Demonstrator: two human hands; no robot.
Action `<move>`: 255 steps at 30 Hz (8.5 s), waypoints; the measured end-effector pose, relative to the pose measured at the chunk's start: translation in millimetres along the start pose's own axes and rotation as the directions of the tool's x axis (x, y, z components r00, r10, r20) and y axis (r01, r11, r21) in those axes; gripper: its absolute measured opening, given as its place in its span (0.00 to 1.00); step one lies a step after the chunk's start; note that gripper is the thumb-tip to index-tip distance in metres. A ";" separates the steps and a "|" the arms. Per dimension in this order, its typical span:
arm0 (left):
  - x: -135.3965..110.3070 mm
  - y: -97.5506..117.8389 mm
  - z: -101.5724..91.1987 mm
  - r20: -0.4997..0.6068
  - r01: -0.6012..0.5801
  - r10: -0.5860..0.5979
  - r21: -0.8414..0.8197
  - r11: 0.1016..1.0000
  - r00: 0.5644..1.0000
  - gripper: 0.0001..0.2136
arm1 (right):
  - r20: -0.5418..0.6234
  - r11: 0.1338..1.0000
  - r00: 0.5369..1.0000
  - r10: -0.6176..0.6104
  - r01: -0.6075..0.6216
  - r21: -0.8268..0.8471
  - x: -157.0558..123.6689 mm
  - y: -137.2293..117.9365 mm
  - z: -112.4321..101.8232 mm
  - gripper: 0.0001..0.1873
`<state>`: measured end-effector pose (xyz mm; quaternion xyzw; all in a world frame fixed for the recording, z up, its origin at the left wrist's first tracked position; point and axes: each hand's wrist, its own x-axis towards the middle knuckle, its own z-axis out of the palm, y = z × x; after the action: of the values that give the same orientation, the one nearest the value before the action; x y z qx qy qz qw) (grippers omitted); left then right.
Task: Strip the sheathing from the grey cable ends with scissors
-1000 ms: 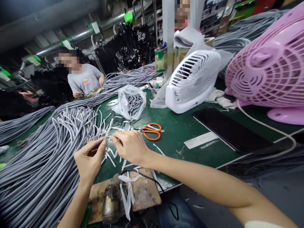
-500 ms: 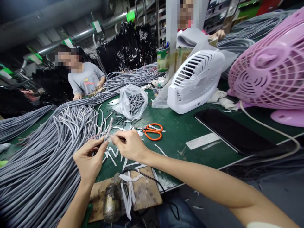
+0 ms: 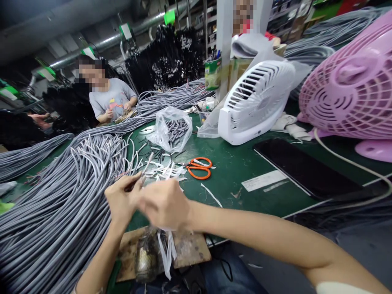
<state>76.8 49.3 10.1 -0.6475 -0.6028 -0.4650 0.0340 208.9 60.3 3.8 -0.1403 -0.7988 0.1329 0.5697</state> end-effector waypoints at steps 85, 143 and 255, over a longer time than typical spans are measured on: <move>3.6 7.9 -8.9 0.465 0.631 -0.427 -0.590 0.503 0.775 0.20 | 0.100 0.844 0.849 0.519 -0.527 0.097 7.1 21.5 5.5 0.17; 0.5 2.8 -8.5 0.163 0.338 -0.298 -0.340 0.878 0.940 0.10 | -0.096 0.784 0.780 0.618 -0.603 0.147 22.2 30.1 -5.6 0.07; -4.2 3.8 -9.4 0.153 -0.281 0.292 -0.088 0.956 0.944 0.09 | -0.031 0.843 0.842 0.538 -0.539 0.006 7.0 25.4 -10.1 0.16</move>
<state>75.3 39.4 14.6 -0.7650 -0.4874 -0.4198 0.0303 218.1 86.9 3.6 -0.3616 -0.7186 0.2841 0.5217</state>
